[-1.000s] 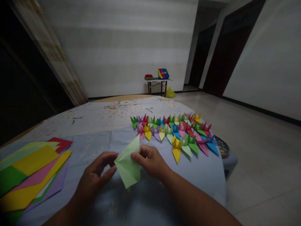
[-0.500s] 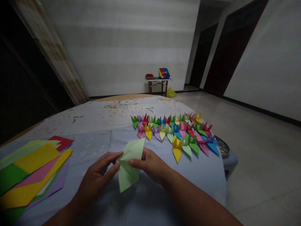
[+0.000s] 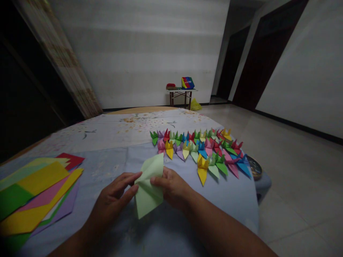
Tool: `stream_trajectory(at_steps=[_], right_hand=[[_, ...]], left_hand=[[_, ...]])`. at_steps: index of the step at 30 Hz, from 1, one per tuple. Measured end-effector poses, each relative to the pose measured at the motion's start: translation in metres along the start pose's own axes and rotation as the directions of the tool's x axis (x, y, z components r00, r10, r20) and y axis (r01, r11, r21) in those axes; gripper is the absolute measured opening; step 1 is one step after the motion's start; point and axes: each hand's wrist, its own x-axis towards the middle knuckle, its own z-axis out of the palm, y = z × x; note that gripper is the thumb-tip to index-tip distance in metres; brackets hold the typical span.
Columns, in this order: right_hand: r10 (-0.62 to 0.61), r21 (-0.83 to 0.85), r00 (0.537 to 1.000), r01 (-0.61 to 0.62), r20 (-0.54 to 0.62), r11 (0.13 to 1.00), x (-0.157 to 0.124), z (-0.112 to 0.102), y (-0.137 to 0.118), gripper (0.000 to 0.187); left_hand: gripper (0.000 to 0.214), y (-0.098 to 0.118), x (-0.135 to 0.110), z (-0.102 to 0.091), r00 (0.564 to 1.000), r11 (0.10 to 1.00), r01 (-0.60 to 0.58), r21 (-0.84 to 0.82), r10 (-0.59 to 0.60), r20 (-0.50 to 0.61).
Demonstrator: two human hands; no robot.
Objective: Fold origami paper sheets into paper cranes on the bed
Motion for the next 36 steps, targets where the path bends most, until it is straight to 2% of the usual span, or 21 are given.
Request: stream_trajectory(at_steps=[10,22,30,33,36], right_hand=[[-0.002,-0.005,1.0,0.002,-0.012,1.0,-0.001,0.001,-0.004,0.038],[-0.021,-0.003,1.0,0.021,0.015,1.0,0.001,0.002,-0.002,0.039],[-0.05,-0.032,0.999,0.05,-0.005,0.998,0.001,0.006,0.0,0.039],[-0.075,-0.085,0.997,0.072,-0.03,0.994,0.003,0.002,0.003,0.038],[-0.107,-0.245,0.988,0.077,-0.108,0.966,0.004,-0.005,0.003,0.046]], left_hand=[[0.033,0.003,0.001,-0.008,0.988,0.994,-0.108,-0.006,0.108,0.112],[0.027,-0.005,0.002,-0.008,0.975,0.971,-0.222,0.086,0.222,0.012],[0.025,-0.003,0.001,-0.006,0.968,0.961,-0.249,0.116,0.249,0.011],[0.022,-0.003,0.001,-0.006,0.968,0.96,-0.247,0.134,0.25,-0.008],[0.018,-0.004,0.001,-0.006,0.971,0.96,-0.226,0.167,0.236,-0.039]])
